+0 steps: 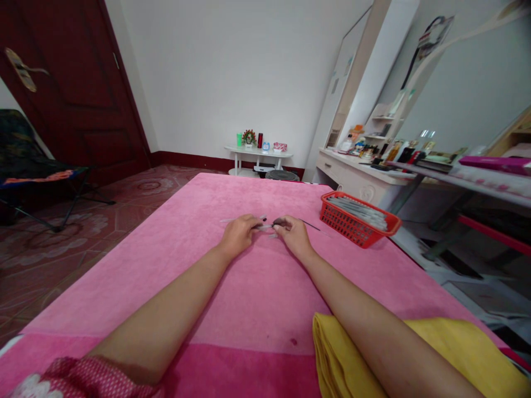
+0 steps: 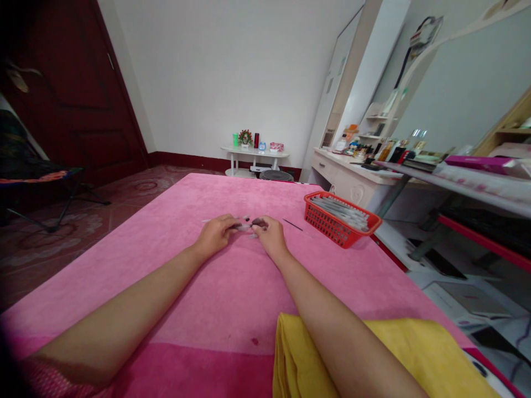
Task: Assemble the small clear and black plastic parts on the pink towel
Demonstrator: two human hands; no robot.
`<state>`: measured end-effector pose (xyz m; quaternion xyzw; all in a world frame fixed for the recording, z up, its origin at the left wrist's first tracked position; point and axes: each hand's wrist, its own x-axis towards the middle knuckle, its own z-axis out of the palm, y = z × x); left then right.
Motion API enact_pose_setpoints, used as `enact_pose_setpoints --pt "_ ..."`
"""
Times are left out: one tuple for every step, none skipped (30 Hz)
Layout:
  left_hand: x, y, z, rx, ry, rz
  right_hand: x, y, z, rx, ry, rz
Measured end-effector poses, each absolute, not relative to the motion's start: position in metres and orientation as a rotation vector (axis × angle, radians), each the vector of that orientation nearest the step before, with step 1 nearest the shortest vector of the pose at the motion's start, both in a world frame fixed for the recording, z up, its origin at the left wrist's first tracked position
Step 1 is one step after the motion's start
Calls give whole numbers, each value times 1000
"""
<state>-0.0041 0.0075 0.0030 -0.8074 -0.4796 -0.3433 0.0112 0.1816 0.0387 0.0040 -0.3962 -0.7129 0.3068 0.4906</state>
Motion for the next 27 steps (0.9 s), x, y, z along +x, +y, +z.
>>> enact_pose_setpoints --pt "-4 7 3 -2516 -1499 -1073 181 39 4 -962 -1730 744" --pt "-3 7 3 -2515 -1503 -1076 181 39 4 -964 -1727 745" --pt "-2 7 3 -2513 -1508 -1082 181 39 3 -968 -1726 746" --pt "-1 6 3 -2513 -1513 -1085 181 38 3 -975 -1728 744" --pt "-1 6 3 -2514 -1519 -1083 181 38 3 -989 -1736 740" --pt "0 6 3 -2517 -1524 -1075 181 38 2 -1008 -1750 738" --pt "0 5 3 -2521 -1526 -1061 182 38 1 -1031 -1771 737" --pt "0 5 4 -2524 -1528 -1050 183 38 1 -1054 -1800 741" --pt "0 5 4 -2522 -1532 -1043 183 38 0 -1075 -1832 743" --pt "0 5 4 -2516 -1538 -1043 184 38 -1 -1089 -1858 736" --pt "0 5 4 -2507 -1545 -1047 185 38 -1 -1094 -1873 715" --pt "0 5 4 -2500 -1552 -1054 185 38 -1 -1087 -1881 681" --pt "-1 5 4 -2494 -1557 -1061 185 37 0 -1070 -1885 639" --pt "-1 5 4 -2494 -1560 -1064 185 37 1 -1049 -1893 595" --pt "-1 5 4 -2497 -1561 -1065 185 36 2 -1027 -1909 554" --pt "-1 5 4 -2503 -1561 -1069 185 36 3 -1013 -1933 517" --pt "0 5 4 -2511 -1561 -1073 185 35 4 -1013 -1963 484" --pt "1 6 3 -2519 -1561 -1082 186 34 5 -1032 -1988 452" --pt "1 6 3 -2529 -1559 -1091 186 33 5 -1066 -2005 426" --pt "2 6 3 -2538 -1553 -1100 186 32 6 -1104 -2017 410" --pt "2 6 3 -2547 -1543 -1108 187 31 6 -1141 -2025 405" --pt "3 6 3 -2556 -1528 -1116 187 31 6 -1169 -2032 411" --pt "3 5 3 -2560 -1515 -1125 188 30 6 -1187 -2038 423" --pt "3 5 3 -2560 -1505 -1134 188 30 7 -1194 -2036 431" --pt "2 5 3 -2557 -1500 -1140 187 30 7 -1191 -2028 432" --pt "2 6 3 -2550 -1504 -1146 187 30 7 -1177 -2016 426" --pt "1 6 3 -2539 -1515 -1150 187 30 7 -1152 -2005 418"
